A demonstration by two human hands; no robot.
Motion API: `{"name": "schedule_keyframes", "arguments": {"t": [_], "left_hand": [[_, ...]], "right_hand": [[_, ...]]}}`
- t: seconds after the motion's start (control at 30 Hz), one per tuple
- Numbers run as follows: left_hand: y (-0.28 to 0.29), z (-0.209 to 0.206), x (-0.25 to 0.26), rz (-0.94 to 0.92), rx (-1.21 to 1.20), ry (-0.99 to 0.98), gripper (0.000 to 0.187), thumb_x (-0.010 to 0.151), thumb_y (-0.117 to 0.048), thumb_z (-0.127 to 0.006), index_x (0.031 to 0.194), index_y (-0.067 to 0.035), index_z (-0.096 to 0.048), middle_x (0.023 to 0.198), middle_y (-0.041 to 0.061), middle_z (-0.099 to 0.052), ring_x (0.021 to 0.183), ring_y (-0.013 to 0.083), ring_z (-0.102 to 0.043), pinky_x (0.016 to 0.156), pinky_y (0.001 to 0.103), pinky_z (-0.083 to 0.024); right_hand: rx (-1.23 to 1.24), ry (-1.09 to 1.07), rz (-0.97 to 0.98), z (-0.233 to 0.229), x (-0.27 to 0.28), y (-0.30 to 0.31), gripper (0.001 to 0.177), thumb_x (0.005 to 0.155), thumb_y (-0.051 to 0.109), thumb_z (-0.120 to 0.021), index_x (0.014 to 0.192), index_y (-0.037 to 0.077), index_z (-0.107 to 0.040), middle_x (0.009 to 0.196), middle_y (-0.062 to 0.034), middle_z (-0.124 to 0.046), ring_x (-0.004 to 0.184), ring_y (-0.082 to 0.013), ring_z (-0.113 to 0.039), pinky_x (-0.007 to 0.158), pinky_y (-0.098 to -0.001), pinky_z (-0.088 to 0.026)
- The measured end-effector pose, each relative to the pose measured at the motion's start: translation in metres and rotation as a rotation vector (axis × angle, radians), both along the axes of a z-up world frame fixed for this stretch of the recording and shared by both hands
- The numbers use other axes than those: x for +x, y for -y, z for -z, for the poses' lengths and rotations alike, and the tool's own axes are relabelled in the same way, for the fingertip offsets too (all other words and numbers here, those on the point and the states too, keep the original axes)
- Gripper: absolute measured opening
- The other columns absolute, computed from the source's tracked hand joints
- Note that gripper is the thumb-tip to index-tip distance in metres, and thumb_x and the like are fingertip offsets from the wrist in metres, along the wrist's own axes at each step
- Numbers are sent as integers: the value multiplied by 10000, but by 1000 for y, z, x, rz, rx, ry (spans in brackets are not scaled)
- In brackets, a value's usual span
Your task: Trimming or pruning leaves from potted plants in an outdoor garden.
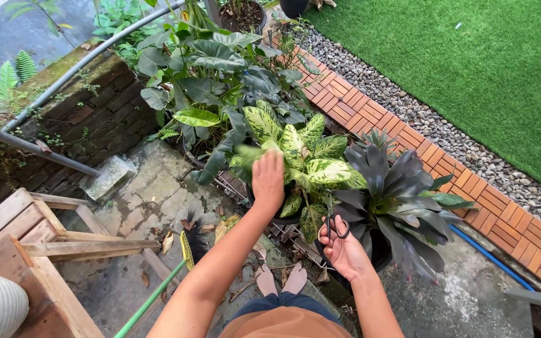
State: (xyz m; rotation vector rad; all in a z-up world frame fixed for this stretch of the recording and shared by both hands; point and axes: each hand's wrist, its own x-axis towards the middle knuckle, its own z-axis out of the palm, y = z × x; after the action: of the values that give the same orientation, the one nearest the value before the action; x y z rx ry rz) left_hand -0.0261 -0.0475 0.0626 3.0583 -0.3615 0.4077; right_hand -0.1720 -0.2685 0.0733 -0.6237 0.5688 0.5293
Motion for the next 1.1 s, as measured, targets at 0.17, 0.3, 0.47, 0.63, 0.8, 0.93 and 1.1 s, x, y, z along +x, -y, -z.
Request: {"name": "schedule_keyframes", "arguments": {"t": [0.17, 0.3, 0.47, 0.63, 0.8, 0.93, 1.1], "left_hand": [[-25, 74, -7, -152, 102, -169, 515, 816, -109, -637, 1329, -90, -591, 1038, 112, -577, 1024, 277, -528, 943, 441, -364], [-43, 78, -34, -149, 51, -61, 422, 811, -126, -630, 1231, -95, -653, 945, 106, -554, 972, 308, -530, 925, 477, -347], [-64, 80, -44, -229, 95, -232, 346, 813, -155, -649, 1150, -102, -712, 938, 100, -647, 946, 307, -606, 979, 512, -321], [-86, 61, -46, -374, 93, -687, 182, 886, -203, -659, 1001, -126, -778, 1007, 118, -747, 986, 308, -703, 1038, 487, -311], [-86, 72, -48, -365, -97, -617, 238, 907, -235, -655, 1088, -105, -738, 1059, 143, -744, 957, 329, -719, 1016, 521, -348], [-71, 88, -51, -331, -258, -480, 351, 830, -155, -710, 1178, -109, -686, 1194, 157, -680, 1032, 343, -685, 995, 551, -370], [-50, 66, -59, -273, -331, -465, 572, 690, -112, -764, 1250, -196, -681, 1501, 222, -431, 1288, 352, -549, 1179, 660, -156]], "right_hand": [[-10, -14, 16, -1, -4, -2, 379, 972, 471, -596, 1103, 119, -647, 849, 22, -651, 716, -84, -597, 529, -210, -468], [-12, -19, 11, 3, -7, -5, 381, 975, 473, -601, 1088, 112, -645, 856, 22, -650, 726, -85, -601, 538, -209, -472], [-7, -32, 9, 16, -1, -5, 376, 986, 478, -613, 1041, 106, -630, 863, 13, -650, 737, -91, -602, 548, -208, -474], [15, -13, 33, 9, 6, 3, 374, 980, 476, -615, 1047, 109, -637, 871, 18, -650, 746, -90, -602, 558, -203, -476], [-20, 110, 73, 1, 24, 9, 382, 1009, 470, -605, 1098, 99, -631, 892, 0, -655, 760, -97, -605, 565, -206, -476], [29, 180, -5, -35, 33, 0, 419, 1013, 455, -584, 1215, 91, -631, 900, 3, -653, 749, -94, -597, 558, -210, -478], [-63, 293, -102, -55, 25, -8, 441, 1026, 436, -556, 1276, 74, -583, 909, -17, -647, 755, -103, -600, 574, -219, -484]]}}
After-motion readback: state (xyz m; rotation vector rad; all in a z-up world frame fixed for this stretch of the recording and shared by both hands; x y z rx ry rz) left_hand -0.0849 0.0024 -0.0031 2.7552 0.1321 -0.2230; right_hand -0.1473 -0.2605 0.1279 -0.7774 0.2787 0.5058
